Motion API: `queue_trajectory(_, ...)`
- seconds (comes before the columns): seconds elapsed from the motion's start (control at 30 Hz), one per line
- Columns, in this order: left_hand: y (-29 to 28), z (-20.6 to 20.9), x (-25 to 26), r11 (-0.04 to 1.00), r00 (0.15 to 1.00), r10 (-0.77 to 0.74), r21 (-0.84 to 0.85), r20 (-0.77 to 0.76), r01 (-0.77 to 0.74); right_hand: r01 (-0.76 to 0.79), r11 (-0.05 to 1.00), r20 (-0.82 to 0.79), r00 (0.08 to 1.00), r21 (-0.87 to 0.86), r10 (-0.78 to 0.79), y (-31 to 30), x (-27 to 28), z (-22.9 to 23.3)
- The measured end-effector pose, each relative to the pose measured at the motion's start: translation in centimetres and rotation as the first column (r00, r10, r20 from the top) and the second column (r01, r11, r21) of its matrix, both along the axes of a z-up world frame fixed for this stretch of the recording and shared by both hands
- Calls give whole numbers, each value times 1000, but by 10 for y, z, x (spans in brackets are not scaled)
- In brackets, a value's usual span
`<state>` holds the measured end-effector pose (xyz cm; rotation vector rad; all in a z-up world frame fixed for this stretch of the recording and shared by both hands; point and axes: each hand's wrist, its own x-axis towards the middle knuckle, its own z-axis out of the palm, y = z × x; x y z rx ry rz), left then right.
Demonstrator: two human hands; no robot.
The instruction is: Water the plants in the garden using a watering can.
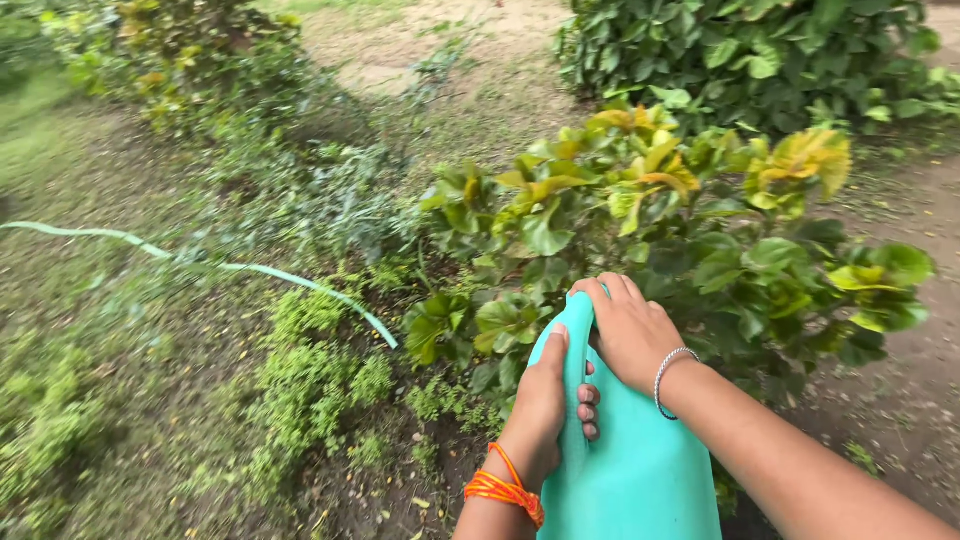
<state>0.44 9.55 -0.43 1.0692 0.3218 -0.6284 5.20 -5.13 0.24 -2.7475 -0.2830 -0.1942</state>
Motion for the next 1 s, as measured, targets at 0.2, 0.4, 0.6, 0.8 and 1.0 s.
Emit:
queue_trajectory(0.2,24,2,-6,995,996,93,23,-17,-93,-88,996,-15,996,-10,87,30,7,1)
queue_trajectory(0.4,48,3,-13,983,983,182,31,-18,-181,-192,981,22,981,15,192,59,13,-2)
queue_trajectory(0.6,63,2,-18,973,973,229,20,-30,-228,-241,970,23,970,25,241,77,14,-2)
queue_trajectory(0.8,64,2,-19,976,976,216,20,-36,-216,-246,969,62,968,28,244,77,14,-6)
queue_trajectory(1.0,52,3,-14,986,986,165,37,-28,-164,-187,982,46,982,12,186,60,11,-5)
